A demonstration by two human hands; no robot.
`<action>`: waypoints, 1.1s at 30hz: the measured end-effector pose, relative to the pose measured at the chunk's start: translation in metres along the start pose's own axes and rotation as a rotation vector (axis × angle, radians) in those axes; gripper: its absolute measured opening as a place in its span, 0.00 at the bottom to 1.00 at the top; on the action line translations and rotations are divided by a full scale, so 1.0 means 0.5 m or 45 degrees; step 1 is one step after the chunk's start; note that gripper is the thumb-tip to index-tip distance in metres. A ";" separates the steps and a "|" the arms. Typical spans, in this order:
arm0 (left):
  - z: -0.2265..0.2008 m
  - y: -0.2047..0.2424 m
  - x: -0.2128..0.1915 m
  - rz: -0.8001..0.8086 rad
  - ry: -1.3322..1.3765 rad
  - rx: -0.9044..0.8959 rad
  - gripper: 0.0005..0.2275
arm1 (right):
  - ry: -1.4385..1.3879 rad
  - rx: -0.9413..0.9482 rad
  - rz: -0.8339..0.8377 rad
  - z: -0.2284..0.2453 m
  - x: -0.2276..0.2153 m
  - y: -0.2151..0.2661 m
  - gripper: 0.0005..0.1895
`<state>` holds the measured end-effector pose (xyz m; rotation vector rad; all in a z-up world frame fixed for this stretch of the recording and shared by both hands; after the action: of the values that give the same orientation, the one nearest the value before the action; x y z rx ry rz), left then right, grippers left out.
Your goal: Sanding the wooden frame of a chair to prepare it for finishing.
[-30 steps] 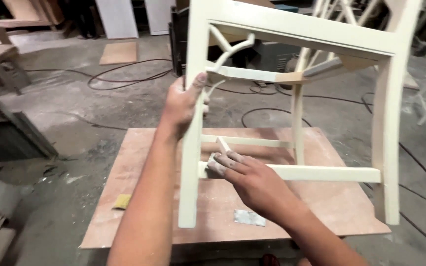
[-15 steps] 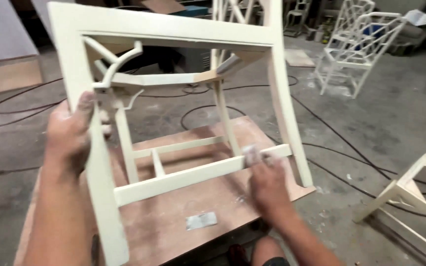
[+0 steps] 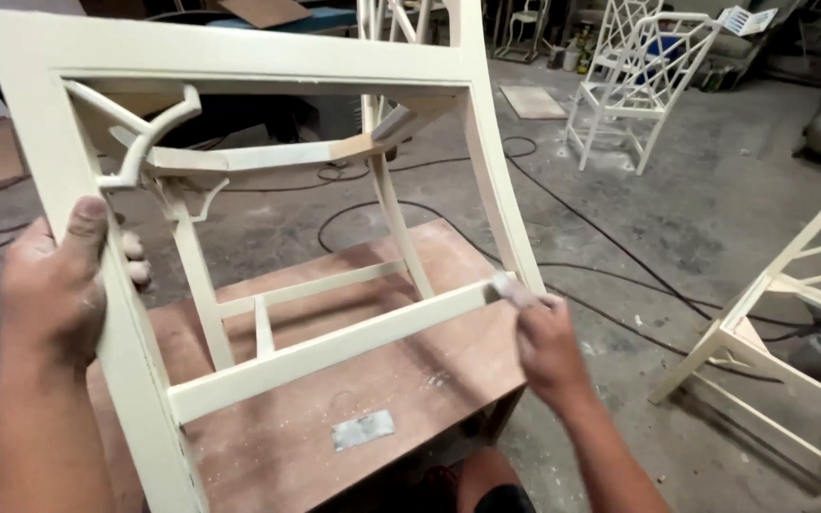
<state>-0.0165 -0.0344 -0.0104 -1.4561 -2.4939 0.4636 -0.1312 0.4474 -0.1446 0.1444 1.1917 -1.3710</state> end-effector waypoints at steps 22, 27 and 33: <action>0.068 0.167 -0.030 -0.335 -0.646 -0.285 0.21 | -1.050 0.916 -0.214 -0.223 0.035 -0.094 0.40; 0.070 0.188 -0.021 -0.338 -0.333 -0.293 0.20 | -0.927 0.990 -0.180 -0.156 0.014 -0.070 0.39; 0.050 0.163 -0.084 -0.288 -0.287 -0.244 0.22 | -0.669 0.514 -0.534 -0.227 0.089 -0.006 0.20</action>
<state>0.0613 -0.0375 -0.0652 -1.2199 -2.9107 0.3735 -0.2077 0.4957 -0.2265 -0.1863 0.5092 -1.8640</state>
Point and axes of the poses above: each hand's wrist, its own y-axis away from the middle knuckle, its own x-axis out of the palm, z = x × y, the point moved 7 cm from there along -y, towards the middle knuckle, and after that the axes turned 6 degrees about z, right-handed, at the moved point
